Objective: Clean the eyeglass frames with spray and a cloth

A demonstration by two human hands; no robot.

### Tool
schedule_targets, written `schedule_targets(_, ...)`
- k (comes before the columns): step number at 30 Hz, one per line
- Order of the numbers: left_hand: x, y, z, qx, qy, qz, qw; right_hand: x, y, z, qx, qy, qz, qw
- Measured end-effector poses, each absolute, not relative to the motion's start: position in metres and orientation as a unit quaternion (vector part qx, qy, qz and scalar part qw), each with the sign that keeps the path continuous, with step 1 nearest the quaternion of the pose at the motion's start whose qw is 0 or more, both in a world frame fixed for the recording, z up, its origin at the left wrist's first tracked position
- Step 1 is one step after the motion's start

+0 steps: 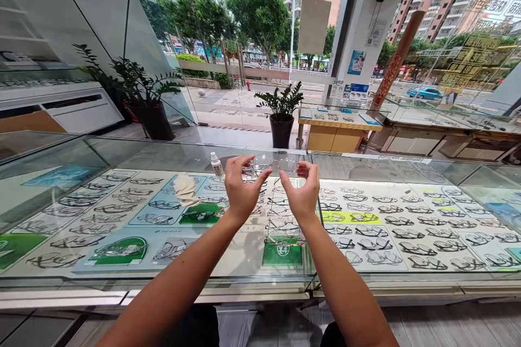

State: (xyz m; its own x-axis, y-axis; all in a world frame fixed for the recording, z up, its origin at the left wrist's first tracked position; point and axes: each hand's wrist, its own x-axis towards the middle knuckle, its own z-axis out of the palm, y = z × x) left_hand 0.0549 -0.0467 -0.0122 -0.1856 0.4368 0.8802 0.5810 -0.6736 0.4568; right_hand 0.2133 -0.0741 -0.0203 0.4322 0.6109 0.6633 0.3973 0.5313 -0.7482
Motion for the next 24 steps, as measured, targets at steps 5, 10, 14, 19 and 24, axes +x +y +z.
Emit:
schedule_targets(5, 0.054, -0.045, -0.012, -0.633, -0.405, -0.657, 0.051, 0.218, -0.068, -0.022, -0.407, -0.486, 0.215, 0.743)
schedule_targets(10, 0.054, -0.043, -0.015, -0.644, -0.387, -0.659, 0.042, 0.226, -0.059, -0.022, -0.366, -0.419, 0.332, 0.762)
schedule_targets(14, 0.055, -0.042, -0.017, -0.645, -0.391, -0.656, 0.034, 0.227, -0.057, -0.021, -0.327, -0.381, 0.396, 0.769)
schedule_targets(19, 0.056, -0.042, -0.019, -0.648, -0.391, -0.653, 0.023, 0.226, -0.058, -0.016, -0.292, -0.356, 0.439, 0.772)
schedule_targets(24, 0.056, -0.040, -0.019, -0.650, -0.397, -0.648, -0.006, 0.227, -0.058, -0.015, -0.280, -0.353, 0.458, 0.766)
